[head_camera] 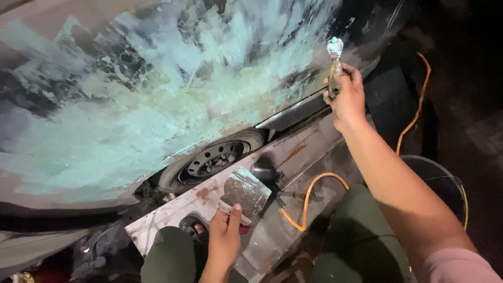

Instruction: The person applies a light blue body filler to a car's undercarriage using a spray gun and a putty knife. They repeatedly spray the filler onto the putty knife and spread it onto the vehicle's surface, smoothing it out.

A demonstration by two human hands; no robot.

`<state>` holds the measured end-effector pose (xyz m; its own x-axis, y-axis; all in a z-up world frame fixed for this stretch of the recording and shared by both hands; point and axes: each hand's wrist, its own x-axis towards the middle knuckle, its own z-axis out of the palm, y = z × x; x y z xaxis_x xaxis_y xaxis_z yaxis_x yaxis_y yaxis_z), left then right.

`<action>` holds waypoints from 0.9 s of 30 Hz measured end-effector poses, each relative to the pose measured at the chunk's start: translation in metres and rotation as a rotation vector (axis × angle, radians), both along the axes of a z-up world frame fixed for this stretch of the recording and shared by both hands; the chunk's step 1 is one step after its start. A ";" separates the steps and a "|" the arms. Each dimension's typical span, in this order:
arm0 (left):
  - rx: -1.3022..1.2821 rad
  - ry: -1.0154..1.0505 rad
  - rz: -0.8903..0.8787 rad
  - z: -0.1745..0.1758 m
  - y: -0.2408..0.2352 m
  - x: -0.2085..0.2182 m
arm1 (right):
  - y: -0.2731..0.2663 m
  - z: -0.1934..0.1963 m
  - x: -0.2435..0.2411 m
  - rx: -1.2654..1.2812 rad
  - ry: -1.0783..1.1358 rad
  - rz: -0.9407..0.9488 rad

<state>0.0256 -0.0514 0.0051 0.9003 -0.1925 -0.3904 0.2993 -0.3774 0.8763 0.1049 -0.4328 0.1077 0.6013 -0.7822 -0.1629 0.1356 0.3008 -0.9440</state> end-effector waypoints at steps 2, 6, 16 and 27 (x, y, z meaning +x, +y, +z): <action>0.014 -0.019 -0.006 -0.009 0.002 0.000 | -0.004 -0.007 0.000 0.003 -0.014 0.004; -0.034 0.022 -0.041 -0.002 0.002 -0.001 | 0.013 -0.007 -0.018 -0.138 -0.009 0.060; -0.442 0.452 0.288 0.030 0.001 -0.002 | 0.097 -0.094 -0.136 -1.012 0.010 0.742; -0.873 0.408 0.369 0.024 0.026 -0.013 | 0.101 -0.158 -0.167 -1.513 -0.187 0.692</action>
